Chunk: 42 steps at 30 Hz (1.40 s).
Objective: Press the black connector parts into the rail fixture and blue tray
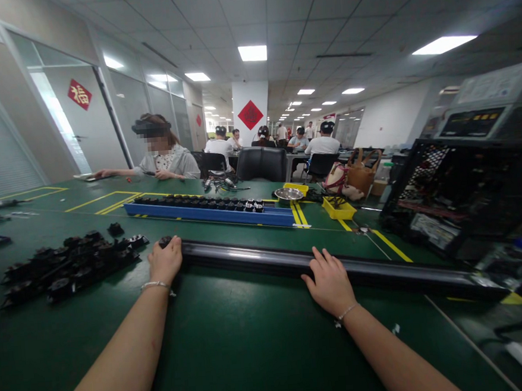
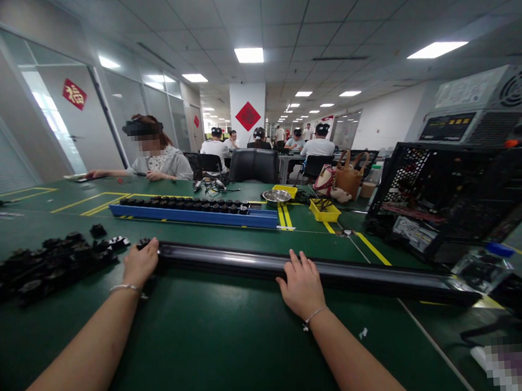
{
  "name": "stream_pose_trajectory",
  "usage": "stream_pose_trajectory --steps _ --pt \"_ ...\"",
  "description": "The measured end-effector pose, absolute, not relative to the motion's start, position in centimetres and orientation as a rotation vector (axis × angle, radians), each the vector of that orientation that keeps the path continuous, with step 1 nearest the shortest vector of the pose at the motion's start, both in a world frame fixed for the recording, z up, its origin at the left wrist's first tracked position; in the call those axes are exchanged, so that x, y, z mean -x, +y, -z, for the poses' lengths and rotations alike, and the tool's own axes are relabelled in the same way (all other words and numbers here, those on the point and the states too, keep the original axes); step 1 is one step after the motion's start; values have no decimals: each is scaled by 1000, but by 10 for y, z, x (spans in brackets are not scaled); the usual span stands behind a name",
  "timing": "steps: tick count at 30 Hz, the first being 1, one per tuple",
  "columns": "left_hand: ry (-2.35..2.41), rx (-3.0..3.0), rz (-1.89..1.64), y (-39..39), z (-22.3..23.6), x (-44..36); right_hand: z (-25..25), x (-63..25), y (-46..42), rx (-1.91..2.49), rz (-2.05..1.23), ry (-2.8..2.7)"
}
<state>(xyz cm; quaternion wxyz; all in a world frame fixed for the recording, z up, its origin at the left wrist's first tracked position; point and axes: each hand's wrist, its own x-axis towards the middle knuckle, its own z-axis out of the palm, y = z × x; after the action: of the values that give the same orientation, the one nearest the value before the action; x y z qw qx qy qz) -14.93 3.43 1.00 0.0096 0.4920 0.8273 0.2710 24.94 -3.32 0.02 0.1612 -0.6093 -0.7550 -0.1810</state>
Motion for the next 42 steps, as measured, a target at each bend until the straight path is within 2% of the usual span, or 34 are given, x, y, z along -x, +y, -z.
stream_pose_trajectory --steps 14,26,42 --pt "2578 -1379 -919 41 -7 163 -1 -250 -32 1741 502 -2160" --pt "2886 -935 -1374 33 -11 176 2 -255 -20 1668 416 -2169" --pt "2883 -877 -1275 38 -3 207 -9 -226 52 1733 309 -2186"
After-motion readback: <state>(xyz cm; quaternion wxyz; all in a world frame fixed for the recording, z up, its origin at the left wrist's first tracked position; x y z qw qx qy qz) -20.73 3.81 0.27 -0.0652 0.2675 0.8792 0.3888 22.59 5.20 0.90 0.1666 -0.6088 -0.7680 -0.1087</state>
